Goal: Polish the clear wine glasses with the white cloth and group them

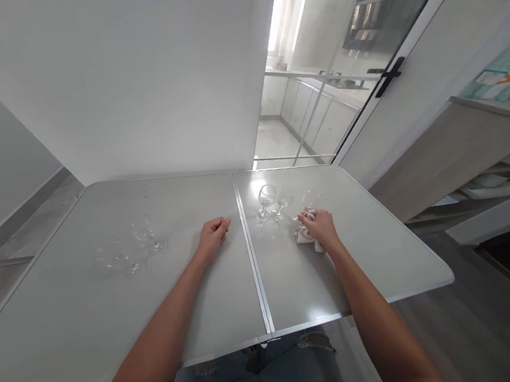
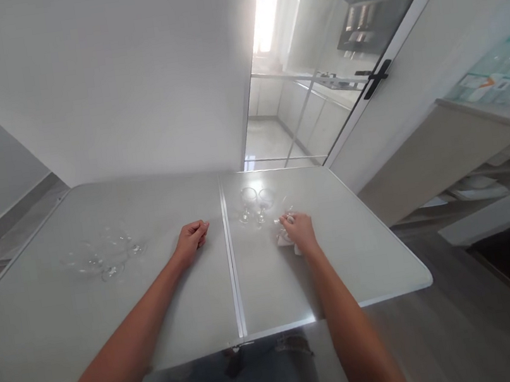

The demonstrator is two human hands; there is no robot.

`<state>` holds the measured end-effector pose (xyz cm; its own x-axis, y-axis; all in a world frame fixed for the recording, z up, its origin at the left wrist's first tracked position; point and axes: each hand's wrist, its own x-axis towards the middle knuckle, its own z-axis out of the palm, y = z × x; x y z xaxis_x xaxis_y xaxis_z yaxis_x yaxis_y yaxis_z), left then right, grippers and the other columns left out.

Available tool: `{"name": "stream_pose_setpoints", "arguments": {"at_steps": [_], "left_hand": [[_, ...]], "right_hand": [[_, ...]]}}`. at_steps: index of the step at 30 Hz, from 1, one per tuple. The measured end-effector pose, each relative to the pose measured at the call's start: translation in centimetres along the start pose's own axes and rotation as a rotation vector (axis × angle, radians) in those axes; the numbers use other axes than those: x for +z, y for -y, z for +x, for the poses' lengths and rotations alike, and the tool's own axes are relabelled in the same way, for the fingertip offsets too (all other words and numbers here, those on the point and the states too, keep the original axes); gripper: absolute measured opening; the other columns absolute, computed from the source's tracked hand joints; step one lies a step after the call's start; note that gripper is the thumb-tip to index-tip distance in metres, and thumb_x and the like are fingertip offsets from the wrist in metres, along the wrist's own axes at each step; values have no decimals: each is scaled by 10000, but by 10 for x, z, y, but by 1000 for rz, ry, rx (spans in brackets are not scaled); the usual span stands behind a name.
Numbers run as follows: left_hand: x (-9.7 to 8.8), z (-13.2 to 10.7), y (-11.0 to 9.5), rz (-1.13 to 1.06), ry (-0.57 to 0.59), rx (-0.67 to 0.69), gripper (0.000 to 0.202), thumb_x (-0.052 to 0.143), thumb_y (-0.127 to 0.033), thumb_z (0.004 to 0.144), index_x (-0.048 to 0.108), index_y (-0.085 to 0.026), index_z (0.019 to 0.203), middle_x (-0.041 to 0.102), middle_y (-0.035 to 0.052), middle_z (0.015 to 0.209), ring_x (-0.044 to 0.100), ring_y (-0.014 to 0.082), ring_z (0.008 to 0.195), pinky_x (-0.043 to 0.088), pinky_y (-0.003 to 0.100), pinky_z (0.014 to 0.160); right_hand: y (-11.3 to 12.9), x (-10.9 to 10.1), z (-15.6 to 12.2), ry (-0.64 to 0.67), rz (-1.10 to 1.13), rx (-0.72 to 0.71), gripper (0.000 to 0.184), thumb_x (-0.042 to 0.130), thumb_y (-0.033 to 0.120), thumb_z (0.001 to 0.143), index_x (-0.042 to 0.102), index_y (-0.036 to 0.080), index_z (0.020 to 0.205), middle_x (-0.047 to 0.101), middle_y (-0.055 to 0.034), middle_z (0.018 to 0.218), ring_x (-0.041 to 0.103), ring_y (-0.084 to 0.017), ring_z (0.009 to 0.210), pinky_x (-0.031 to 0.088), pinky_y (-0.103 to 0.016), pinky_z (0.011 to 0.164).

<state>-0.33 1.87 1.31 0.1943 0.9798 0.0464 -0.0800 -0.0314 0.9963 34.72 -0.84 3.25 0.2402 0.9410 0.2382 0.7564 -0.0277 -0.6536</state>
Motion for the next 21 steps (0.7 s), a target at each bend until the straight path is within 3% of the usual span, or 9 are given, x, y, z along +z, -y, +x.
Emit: {"name": "stream_pose_setpoints", "arguments": {"at_steps": [5,8,21], "left_hand": [[0,0,1,21,12,-6,460,652,-510,882,432,-193,631,270,-53,588,247,79,504,196,246,502],[0,0,1,26,14,-1,460,650,-509,885,437,-192,627,273,-52,583,244,80,507,190,250,504],[1,0,1,48,7,-21,481,642,-552,869,441,-196,616,255,-56,580,248,85,506,197,254,512]], "right_hand": [[-8,18,15,-56,-44,26,338,587,440,815,778,167,761,792,-106,833,697,-241,785,467,-292,736],[-11,24,20,-81,-74,41,362,577,457,827,772,167,732,785,-119,802,691,-243,758,467,-301,736],[-6,30,21,0,-45,68,366,599,475,808,804,173,844,800,-111,868,711,-267,815,464,-298,718]]}}
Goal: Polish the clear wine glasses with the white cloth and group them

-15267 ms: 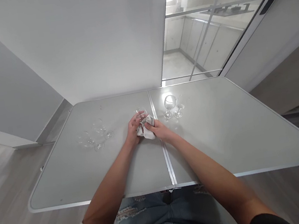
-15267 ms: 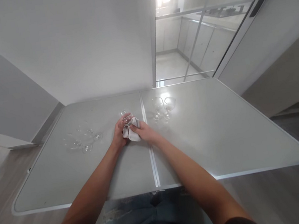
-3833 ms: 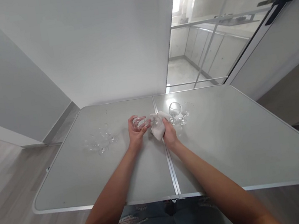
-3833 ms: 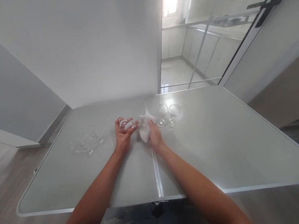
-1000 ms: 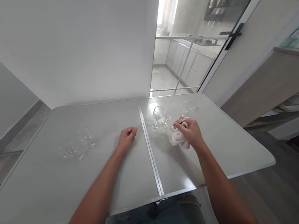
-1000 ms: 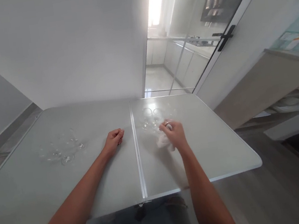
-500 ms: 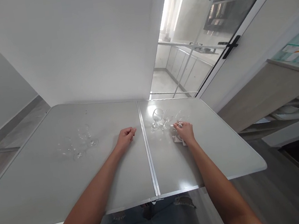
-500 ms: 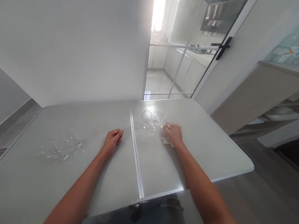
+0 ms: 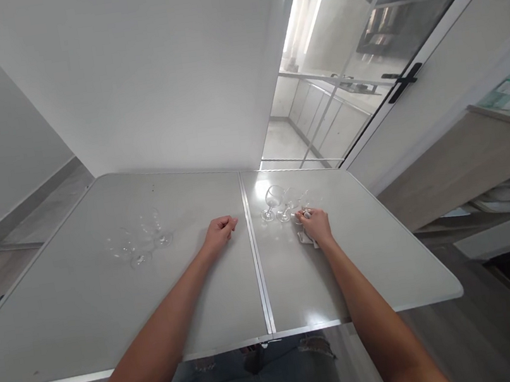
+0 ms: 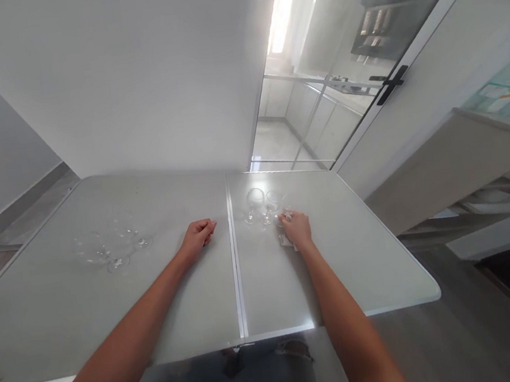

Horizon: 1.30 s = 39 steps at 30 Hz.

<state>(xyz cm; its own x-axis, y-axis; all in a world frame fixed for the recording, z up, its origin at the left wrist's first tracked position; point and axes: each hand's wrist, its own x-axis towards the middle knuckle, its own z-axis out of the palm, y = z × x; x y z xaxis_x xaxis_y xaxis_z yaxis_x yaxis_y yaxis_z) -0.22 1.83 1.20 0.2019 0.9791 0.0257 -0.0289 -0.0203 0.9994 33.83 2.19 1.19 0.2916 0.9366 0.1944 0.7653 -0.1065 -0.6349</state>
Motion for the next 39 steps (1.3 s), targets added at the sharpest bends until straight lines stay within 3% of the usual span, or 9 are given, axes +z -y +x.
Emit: {"name": "stream_pose_setpoints", "arguments": {"at_steps": [14,19,24,27,30,32,35,39], "left_hand": [[0,0,2,13,3,3,466,634,-554,863,457,-194,626,260,-62,564,251,84,504,197,246,507],[3,-3,-1,63,-23,27,493,640,-601,815,476,-188,602,313,-58,544,321,90,510,237,243,514],[2,-4,2,64,7,12,500,624,-634,815,497,-189,627,309,-67,527,311,88,491,234,255,515],[1,-4,4,48,12,8,496,616,-629,828,495,-188,635,310,-65,545,305,88,499,231,256,515],[1,-4,6,61,13,18,494,607,-628,838,503,-187,639,310,-63,544,310,92,504,230,260,517],[1,-4,7,66,6,25,500,606,-633,836,505,-187,636,313,-63,543,305,92,506,233,262,522],[1,-4,7,52,-5,32,511,612,-646,824,506,-186,629,316,-62,546,309,94,509,242,267,535],[0,-7,3,12,2,48,519,623,-663,807,507,-192,622,315,-56,540,315,107,522,239,280,545]], "right_hand": [[1,1,0,4,-98,7,368,582,465,832,807,186,917,801,-128,914,715,-268,860,476,-309,767],[-6,2,-3,6,-155,-46,418,622,488,807,792,180,1033,786,-157,1082,714,-298,983,486,-339,839],[-19,-10,-9,39,-264,70,607,709,589,716,748,150,1132,775,-190,997,706,-356,920,493,-405,788],[-15,-25,-35,-25,-241,171,634,757,625,655,724,148,1071,756,-194,951,692,-362,844,493,-426,736],[11,-36,-73,-345,-185,141,504,688,593,759,678,185,1055,744,-158,981,684,-333,845,483,-426,794],[41,-37,-96,-386,-124,59,425,687,565,784,660,204,1007,737,-113,907,683,-297,795,479,-399,806],[99,-29,-116,-250,-2,-103,366,683,552,810,641,221,962,709,-44,755,666,-238,677,479,-355,784],[182,-6,-127,35,119,-350,296,664,479,853,657,249,1039,729,-22,809,639,-197,654,478,-313,741]]}}
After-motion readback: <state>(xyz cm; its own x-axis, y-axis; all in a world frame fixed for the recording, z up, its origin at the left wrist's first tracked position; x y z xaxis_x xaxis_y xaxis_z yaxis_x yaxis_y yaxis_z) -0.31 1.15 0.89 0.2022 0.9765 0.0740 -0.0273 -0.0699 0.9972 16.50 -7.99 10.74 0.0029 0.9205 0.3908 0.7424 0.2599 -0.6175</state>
